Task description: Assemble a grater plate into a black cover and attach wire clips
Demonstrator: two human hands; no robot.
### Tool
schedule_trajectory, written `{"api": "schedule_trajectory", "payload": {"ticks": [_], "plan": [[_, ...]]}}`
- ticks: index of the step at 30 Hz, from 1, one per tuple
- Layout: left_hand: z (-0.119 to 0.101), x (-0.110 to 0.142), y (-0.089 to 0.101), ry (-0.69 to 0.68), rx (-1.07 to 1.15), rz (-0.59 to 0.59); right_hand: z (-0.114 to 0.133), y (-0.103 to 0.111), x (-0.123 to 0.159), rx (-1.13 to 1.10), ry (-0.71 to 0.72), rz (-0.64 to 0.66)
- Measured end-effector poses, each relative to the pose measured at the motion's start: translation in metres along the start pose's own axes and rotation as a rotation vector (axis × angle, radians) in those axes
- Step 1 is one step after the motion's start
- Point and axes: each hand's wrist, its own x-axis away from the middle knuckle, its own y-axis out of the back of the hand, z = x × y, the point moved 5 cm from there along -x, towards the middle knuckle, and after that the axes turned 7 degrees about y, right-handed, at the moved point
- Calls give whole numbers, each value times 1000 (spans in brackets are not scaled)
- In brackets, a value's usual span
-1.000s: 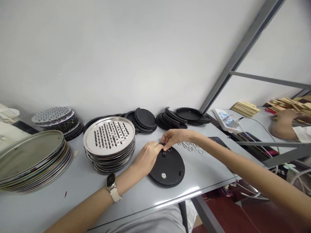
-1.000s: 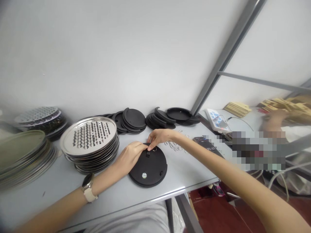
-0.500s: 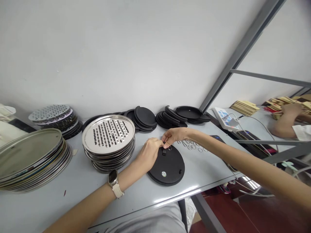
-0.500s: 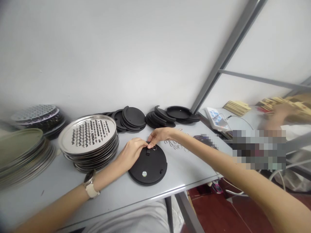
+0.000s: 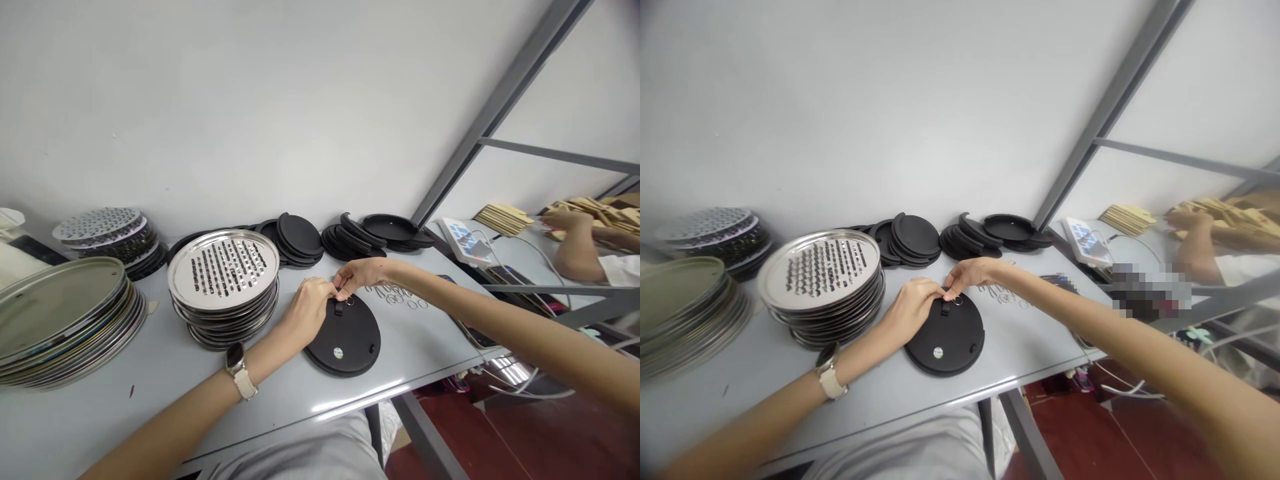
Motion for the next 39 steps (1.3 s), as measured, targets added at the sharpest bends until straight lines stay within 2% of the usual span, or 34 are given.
{"api": "schedule_trajectory", "payload": {"ticks": [8, 22, 39], "plan": [[-3, 0, 3, -1, -20, -11, 0, -2, 1, -1, 31, -7], [-7, -1, -2, -34, -32, 8, -9, -8, 12, -58, 123, -53], [-5, -1, -4, -58, -20, 27, -8, -8, 13, -12, 87, -77]]}}
